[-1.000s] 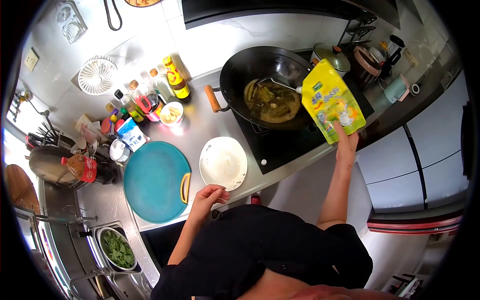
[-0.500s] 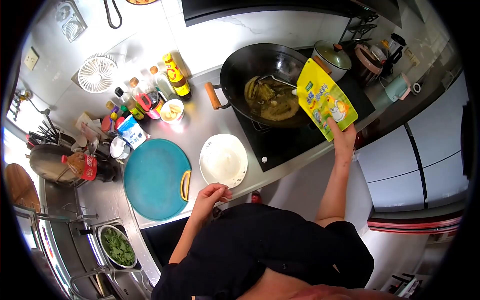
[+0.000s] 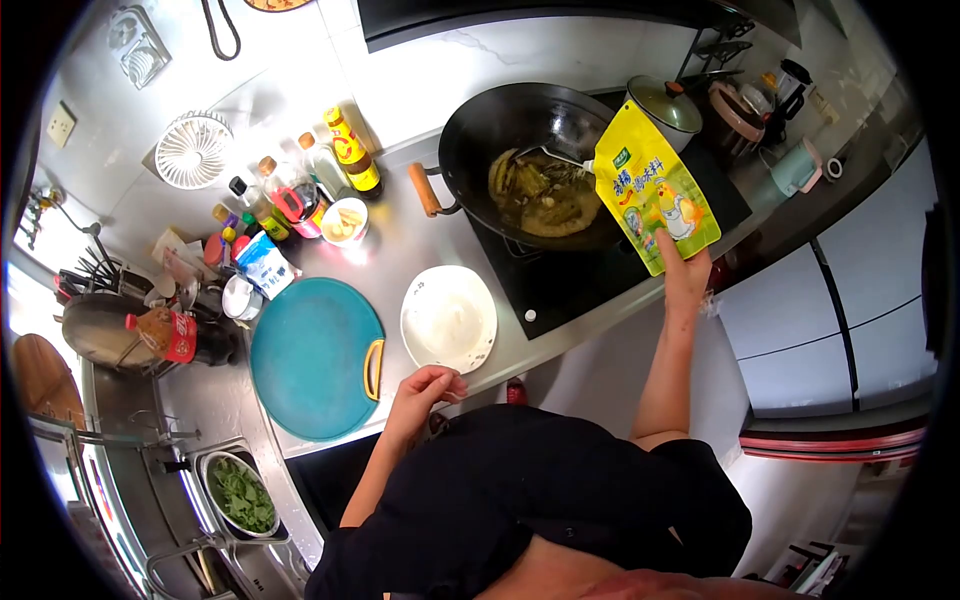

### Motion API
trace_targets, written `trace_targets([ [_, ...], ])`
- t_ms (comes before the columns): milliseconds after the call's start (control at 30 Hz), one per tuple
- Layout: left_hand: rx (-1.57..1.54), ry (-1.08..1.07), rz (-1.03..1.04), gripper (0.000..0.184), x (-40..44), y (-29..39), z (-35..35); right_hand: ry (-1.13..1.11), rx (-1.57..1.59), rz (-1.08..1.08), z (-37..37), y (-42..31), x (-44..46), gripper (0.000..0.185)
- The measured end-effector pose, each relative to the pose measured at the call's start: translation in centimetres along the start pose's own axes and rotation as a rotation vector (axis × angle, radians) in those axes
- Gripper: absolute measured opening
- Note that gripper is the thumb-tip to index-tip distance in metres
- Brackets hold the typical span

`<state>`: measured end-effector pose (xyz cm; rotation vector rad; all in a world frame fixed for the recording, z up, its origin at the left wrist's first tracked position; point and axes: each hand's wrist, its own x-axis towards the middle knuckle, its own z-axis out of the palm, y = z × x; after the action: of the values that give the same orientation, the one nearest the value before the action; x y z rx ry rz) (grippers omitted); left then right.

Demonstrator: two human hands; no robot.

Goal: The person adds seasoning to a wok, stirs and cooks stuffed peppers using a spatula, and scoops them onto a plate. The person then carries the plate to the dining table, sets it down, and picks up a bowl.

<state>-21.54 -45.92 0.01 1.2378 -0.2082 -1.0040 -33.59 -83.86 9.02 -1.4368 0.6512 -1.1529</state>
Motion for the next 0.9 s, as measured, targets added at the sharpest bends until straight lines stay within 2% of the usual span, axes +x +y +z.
trace_targets([
  [533,0.017,-0.007,0.000,0.017,-0.1,-0.3,-0.1,0.010,0.075,0.000,0.3,0.6,-1.9,0.042],
  [633,0.014,-0.007,-0.002,0.017,-0.3,-0.3,0.2,-0.045,-0.003,0.079,-0.2,1.0,-1.7,0.044],
  [900,0.017,0.007,0.001,0.017,-0.3,-0.5,0.3,0.100,0.064,0.005,-1.2,1.3,-1.3,0.044],
])
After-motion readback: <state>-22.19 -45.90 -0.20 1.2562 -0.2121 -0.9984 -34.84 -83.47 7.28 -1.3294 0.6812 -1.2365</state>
